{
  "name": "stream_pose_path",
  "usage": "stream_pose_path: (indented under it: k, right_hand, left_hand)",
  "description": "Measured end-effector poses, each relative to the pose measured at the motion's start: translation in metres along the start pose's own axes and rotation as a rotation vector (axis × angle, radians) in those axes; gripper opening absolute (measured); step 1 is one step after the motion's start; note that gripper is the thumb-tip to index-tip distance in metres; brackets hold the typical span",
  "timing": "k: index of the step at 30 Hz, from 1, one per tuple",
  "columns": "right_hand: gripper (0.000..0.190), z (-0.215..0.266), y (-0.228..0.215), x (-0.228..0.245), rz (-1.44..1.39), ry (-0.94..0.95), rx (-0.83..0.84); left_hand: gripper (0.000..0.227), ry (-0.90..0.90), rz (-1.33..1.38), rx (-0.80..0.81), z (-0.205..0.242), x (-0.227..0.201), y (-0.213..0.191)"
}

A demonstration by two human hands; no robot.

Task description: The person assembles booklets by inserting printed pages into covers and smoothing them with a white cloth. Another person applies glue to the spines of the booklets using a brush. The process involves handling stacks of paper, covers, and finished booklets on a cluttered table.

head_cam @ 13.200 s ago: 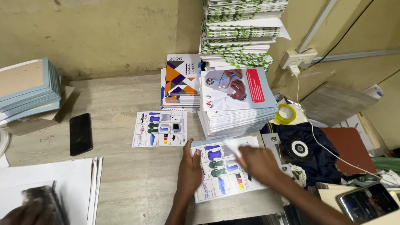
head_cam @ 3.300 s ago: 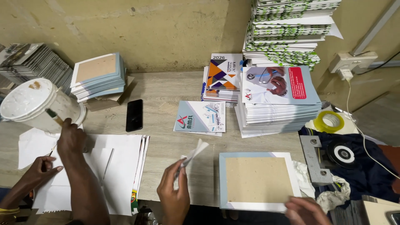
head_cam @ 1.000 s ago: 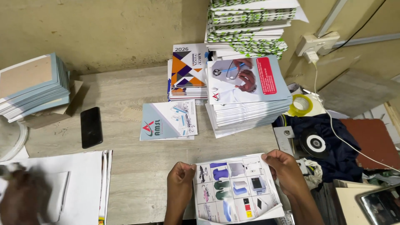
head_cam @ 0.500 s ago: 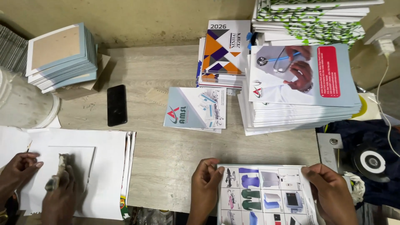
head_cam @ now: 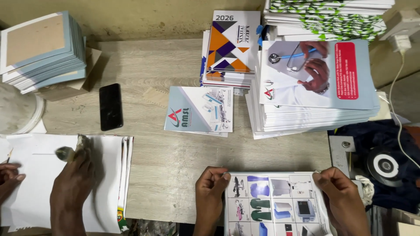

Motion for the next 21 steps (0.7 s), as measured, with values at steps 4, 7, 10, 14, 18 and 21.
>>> stream_pose_path:
  k: [4,7,10,14,18,21]
  right_hand:
    - [0.023,0.0,0.0,0.009,0.045,0.017,0.124]
    - [0.014,-0.004,0.0,-0.004,-0.101,0.035,0.124]
    - [0.015,-0.003,0.002,-0.001,-0.121,0.033,0.155]
    - [0.014,-0.004,0.0,-0.004,-0.166,0.033,0.182]
    - [0.012,-0.006,0.001,-0.01,-0.179,0.014,0.162]
    - [0.01,-0.009,-0.001,-0.013,-0.184,-0.014,0.142]
  left_hand:
    - [0.006,0.022,0.002,0.011,-0.003,0.01,-0.004]
    - [0.007,0.042,-0.032,-0.023,-0.002,0.005,-0.004]
    - [0.007,0.084,-0.057,-0.028,-0.003,0.01,-0.005]
    - [0.009,0.086,-0.1,-0.036,-0.003,0.007,-0.003]
    - [0.004,0.113,-0.023,-0.004,-0.003,0.008,-0.003]
    - [0.005,0.119,-0.039,-0.003,-0.003,0.008,-0.002]
Point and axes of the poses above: each hand's wrist, its own z-axis away from the middle knuckle, its own y-axis out of the palm, x = y × z, the point moved 4 cm from there along -z, towards the middle knuckle, and after that the axes turned 5 degrees about y, right-handed, at the moved point
